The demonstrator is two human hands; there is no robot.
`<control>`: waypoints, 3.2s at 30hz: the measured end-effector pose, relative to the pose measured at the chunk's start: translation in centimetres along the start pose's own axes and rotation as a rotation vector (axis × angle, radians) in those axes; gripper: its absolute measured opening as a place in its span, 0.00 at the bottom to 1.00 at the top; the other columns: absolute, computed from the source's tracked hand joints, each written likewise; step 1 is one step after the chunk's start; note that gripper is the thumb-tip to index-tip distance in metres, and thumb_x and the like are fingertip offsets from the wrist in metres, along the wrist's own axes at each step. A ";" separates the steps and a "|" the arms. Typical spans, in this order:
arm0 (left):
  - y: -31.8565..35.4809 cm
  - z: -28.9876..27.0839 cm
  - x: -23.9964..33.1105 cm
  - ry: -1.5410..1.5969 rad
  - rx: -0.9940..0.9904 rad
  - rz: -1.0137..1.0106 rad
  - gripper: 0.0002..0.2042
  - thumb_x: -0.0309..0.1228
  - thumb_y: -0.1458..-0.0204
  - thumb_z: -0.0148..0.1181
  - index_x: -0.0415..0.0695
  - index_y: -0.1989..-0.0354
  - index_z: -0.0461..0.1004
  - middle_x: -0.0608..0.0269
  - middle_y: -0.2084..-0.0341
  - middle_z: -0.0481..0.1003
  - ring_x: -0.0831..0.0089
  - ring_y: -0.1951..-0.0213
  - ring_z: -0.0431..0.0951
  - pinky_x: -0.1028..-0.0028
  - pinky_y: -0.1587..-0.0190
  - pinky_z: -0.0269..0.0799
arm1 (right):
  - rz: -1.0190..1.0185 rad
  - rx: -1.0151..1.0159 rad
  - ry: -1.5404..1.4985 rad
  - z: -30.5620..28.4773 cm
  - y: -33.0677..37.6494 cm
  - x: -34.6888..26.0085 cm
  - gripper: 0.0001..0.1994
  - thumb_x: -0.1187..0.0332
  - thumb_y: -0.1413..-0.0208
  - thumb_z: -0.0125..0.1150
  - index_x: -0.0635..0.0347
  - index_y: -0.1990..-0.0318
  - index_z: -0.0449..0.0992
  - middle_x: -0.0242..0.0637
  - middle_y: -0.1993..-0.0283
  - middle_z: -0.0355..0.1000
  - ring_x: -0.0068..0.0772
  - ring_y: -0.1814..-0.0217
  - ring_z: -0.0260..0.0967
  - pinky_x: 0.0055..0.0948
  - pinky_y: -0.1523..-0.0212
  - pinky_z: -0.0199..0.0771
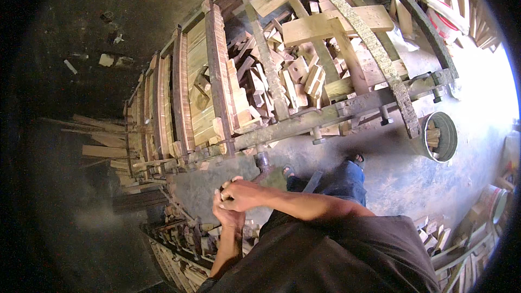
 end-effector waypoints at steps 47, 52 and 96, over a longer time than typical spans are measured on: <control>-7.8 9.9 -13.3 -0.938 -1.530 0.222 0.09 0.36 0.52 0.60 0.45 0.70 0.70 0.56 0.84 0.74 0.56 0.81 0.78 0.61 0.79 0.73 | 0.581 1.257 0.898 -10.3 8.9 -0.8 0.08 0.86 0.53 0.47 0.65 0.71 0.71 0.44 0.75 0.71 0.42 0.74 0.72 0.33 0.72 0.71; -8.1 11.7 -18.5 -1.188 -1.511 0.115 0.11 0.35 0.53 0.60 0.43 0.65 0.70 0.53 0.83 0.76 0.53 0.79 0.79 0.56 0.77 0.75 | 0.739 1.421 0.760 -12.1 15.8 4.5 0.09 0.86 0.55 0.48 0.64 0.71 0.72 0.42 0.75 0.72 0.42 0.73 0.73 0.33 0.70 0.71; -11.7 -2.7 -4.6 -0.694 -0.879 0.184 0.12 0.32 0.46 0.65 0.43 0.75 0.67 0.58 0.78 0.71 0.63 0.72 0.76 0.66 0.59 0.74 | 0.542 1.560 -1.522 8.8 8.7 29.9 0.14 0.60 0.41 0.41 0.56 0.60 0.71 0.37 0.73 0.70 0.34 0.74 0.66 0.34 0.72 0.70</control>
Point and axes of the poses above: each hand's wrist, its own y-axis away from the middle knuckle, its own z-axis out of the palm, x = y × z, the point moved 7 cm from there along -y, towards the middle knuckle
